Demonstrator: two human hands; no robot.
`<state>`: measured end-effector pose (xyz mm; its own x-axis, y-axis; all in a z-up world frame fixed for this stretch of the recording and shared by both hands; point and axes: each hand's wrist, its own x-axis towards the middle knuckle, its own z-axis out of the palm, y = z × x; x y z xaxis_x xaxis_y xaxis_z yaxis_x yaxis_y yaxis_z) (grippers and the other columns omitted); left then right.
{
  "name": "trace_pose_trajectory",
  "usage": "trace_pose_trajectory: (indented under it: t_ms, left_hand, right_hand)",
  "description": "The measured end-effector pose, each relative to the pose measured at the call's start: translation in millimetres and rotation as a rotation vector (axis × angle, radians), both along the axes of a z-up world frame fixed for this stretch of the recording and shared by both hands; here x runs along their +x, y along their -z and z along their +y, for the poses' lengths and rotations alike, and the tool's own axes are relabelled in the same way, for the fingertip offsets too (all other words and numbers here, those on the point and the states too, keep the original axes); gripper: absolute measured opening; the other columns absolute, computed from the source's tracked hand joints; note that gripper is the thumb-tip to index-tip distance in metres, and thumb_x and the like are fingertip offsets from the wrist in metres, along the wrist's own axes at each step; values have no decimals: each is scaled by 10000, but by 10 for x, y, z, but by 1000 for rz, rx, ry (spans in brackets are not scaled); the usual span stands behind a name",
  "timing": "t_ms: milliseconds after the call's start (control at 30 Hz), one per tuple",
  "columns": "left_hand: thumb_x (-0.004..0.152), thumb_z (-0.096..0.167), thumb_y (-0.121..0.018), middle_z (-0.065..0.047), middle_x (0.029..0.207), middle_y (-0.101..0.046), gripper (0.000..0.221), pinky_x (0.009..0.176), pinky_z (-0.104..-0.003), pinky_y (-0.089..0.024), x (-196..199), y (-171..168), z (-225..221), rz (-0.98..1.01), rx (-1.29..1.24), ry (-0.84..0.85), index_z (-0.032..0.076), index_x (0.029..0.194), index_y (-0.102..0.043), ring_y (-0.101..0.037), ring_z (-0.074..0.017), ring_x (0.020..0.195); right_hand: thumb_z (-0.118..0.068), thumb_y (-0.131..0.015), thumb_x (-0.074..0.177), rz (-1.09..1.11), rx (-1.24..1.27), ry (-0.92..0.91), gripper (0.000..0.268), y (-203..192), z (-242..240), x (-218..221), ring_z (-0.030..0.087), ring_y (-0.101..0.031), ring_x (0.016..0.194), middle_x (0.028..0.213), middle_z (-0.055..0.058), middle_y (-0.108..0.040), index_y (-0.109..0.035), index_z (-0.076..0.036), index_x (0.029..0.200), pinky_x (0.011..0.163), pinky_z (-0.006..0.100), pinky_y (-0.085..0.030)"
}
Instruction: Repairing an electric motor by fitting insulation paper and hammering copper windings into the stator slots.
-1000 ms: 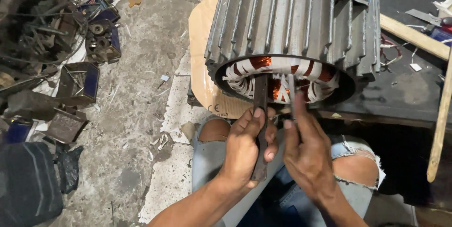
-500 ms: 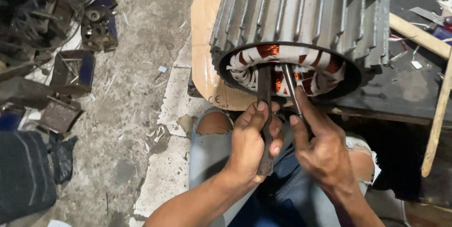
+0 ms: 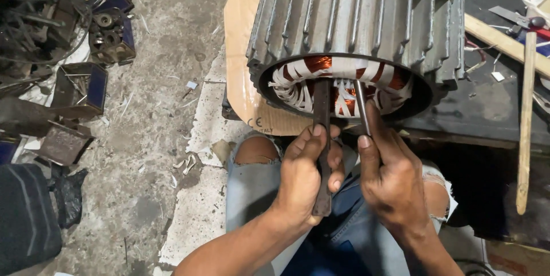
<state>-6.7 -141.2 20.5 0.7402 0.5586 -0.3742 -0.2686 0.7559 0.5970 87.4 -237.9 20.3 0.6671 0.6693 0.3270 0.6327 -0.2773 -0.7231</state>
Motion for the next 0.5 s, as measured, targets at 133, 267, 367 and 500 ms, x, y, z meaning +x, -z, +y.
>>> trace_pose_trajectory:
  t_ms: [133, 267, 367, 500]
  left_hand:
    - [1106, 224, -436, -67, 674, -506, 272, 411, -225, -324, 4, 6, 20, -2, -19, 2, -14, 1132, -566, -435, -119, 435]
    - [1104, 239, -447, -62, 667, -505, 274, 407, -221, -335, 50, -3, 62, -23, -45, -13, -7, 1146, -562, -446, -114, 436]
    - [1097, 248, -467, -56, 678, -502, 274, 424, -221, -334, 64, 27, 89, -71, -51, -16, -4, 1139, -566, -443, -114, 455]
    - [1087, 251, -492, -56, 673, -504, 264, 405, -220, -333, 54, 31, 87, -65, -55, -20, 2, 1121, -572, -440, -112, 440]
  right_hand:
    - [-4, -550, 953, -17, -23, 33, 513, -128, 44, -14, 337, -699, 833, 1156, 244, -715, -541, 3, 1466, 689, 411, -529]
    - [-6, -542, 953, -7, -24, 33, 505, -167, 110, -22, 379, -671, 822, 1115, 254, -711, -539, 8, 1458, 700, 447, -505]
    - [-36, -556, 976, -4, -36, 50, 449, -104, 117, -11, 349, -681, 825, 1094, 222, -720, -574, 6, 1422, 708, 431, -511]
    - [-29, -565, 959, 9, -71, 71, 429, -110, 96, -36, 332, -660, 689, 961, 216, -724, -601, 23, 1383, 621, 429, -503]
